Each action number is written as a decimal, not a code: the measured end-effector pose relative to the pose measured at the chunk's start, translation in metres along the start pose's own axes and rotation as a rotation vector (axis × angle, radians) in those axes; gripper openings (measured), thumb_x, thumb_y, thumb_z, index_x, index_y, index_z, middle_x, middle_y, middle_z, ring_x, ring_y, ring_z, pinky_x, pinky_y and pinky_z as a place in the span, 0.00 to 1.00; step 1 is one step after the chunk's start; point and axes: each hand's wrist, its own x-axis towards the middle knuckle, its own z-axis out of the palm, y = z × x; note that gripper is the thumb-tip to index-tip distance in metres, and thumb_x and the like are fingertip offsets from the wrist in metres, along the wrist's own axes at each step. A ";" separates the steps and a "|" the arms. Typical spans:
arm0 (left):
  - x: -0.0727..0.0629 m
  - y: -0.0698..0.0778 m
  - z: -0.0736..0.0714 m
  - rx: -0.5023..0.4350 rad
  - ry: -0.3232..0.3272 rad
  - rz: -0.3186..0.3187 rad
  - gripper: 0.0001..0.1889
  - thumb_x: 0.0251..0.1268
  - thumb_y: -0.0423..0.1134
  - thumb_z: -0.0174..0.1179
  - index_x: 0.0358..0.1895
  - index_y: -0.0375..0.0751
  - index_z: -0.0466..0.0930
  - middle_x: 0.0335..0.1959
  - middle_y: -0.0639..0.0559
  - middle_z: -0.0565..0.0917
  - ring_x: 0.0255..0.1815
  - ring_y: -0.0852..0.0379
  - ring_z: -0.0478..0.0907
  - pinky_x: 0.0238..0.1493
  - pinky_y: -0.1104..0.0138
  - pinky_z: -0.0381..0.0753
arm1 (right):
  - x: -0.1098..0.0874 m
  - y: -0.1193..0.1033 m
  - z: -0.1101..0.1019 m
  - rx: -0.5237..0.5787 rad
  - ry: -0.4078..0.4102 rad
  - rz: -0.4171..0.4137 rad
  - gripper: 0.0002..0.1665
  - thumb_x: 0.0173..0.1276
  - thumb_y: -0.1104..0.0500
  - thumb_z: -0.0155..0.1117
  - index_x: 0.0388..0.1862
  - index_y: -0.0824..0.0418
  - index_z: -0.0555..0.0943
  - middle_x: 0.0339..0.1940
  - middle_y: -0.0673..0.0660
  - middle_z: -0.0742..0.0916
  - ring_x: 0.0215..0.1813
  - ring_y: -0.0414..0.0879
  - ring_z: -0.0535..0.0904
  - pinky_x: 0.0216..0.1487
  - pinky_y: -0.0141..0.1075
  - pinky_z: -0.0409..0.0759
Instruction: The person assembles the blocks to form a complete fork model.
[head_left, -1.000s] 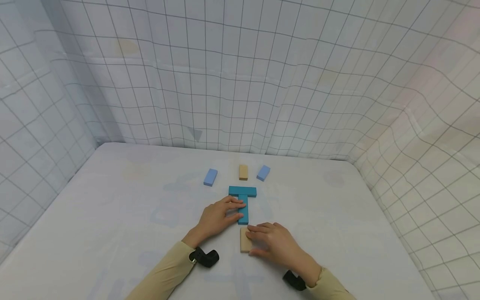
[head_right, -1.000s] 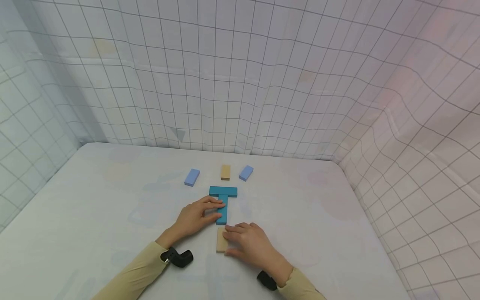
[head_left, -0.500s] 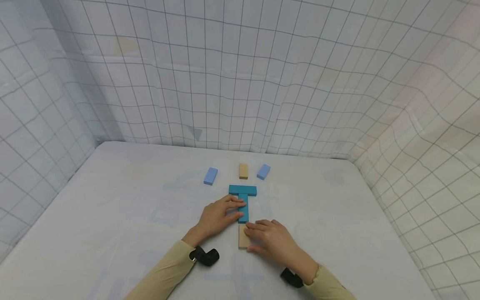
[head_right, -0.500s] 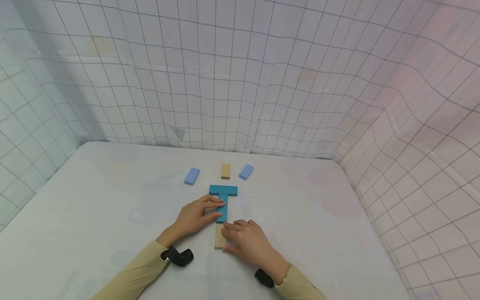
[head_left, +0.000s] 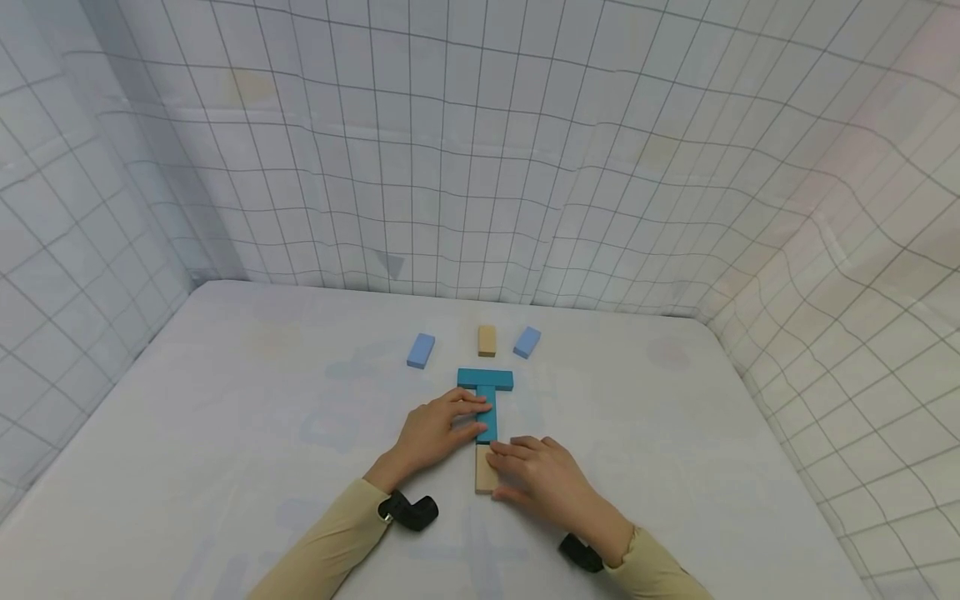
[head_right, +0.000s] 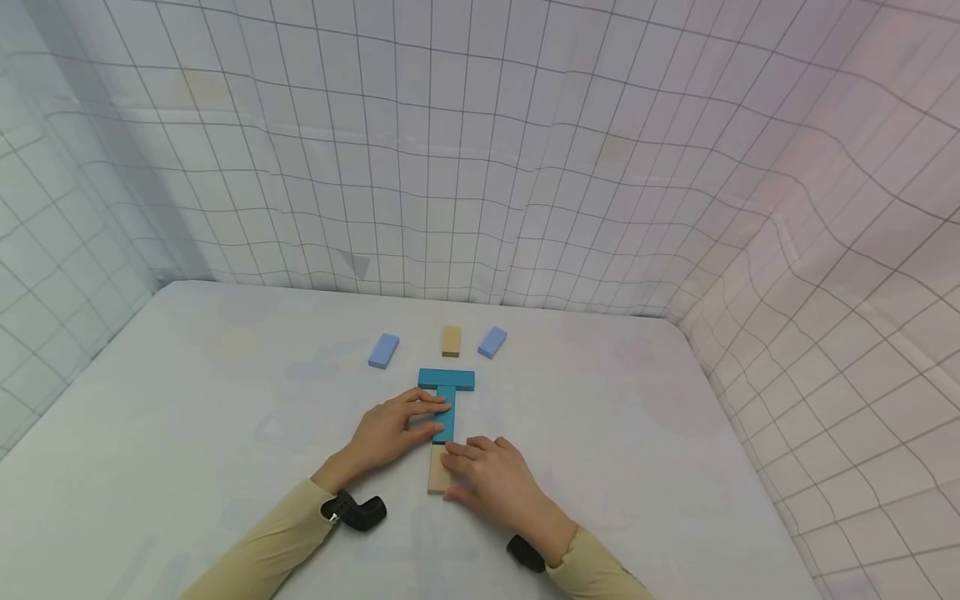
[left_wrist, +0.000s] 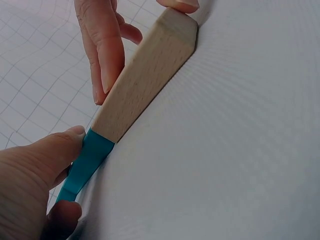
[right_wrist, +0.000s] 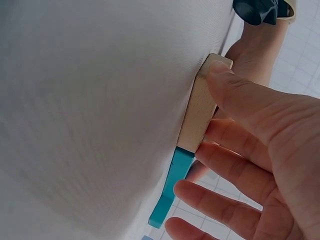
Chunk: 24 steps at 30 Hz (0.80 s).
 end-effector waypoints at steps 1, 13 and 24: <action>0.000 0.000 0.000 0.000 0.000 0.001 0.19 0.63 0.51 0.62 0.55 0.51 0.82 0.54 0.58 0.78 0.46 0.57 0.79 0.30 0.68 0.76 | 0.000 0.000 0.000 0.002 -0.002 0.003 0.28 0.62 0.40 0.64 0.57 0.53 0.82 0.59 0.48 0.80 0.56 0.48 0.77 0.48 0.48 0.77; 0.000 -0.001 0.001 -0.003 0.000 0.001 0.19 0.63 0.51 0.62 0.55 0.51 0.82 0.54 0.59 0.78 0.44 0.56 0.80 0.28 0.69 0.75 | 0.000 -0.003 -0.001 -0.043 -0.002 0.008 0.28 0.63 0.42 0.65 0.57 0.55 0.81 0.58 0.51 0.81 0.56 0.47 0.77 0.48 0.46 0.78; 0.000 -0.001 0.001 0.003 0.001 -0.001 0.19 0.63 0.51 0.62 0.55 0.51 0.82 0.54 0.58 0.78 0.43 0.56 0.80 0.29 0.69 0.75 | 0.001 -0.002 -0.001 -0.039 0.006 -0.009 0.27 0.63 0.43 0.65 0.57 0.55 0.81 0.58 0.51 0.81 0.56 0.47 0.77 0.48 0.46 0.78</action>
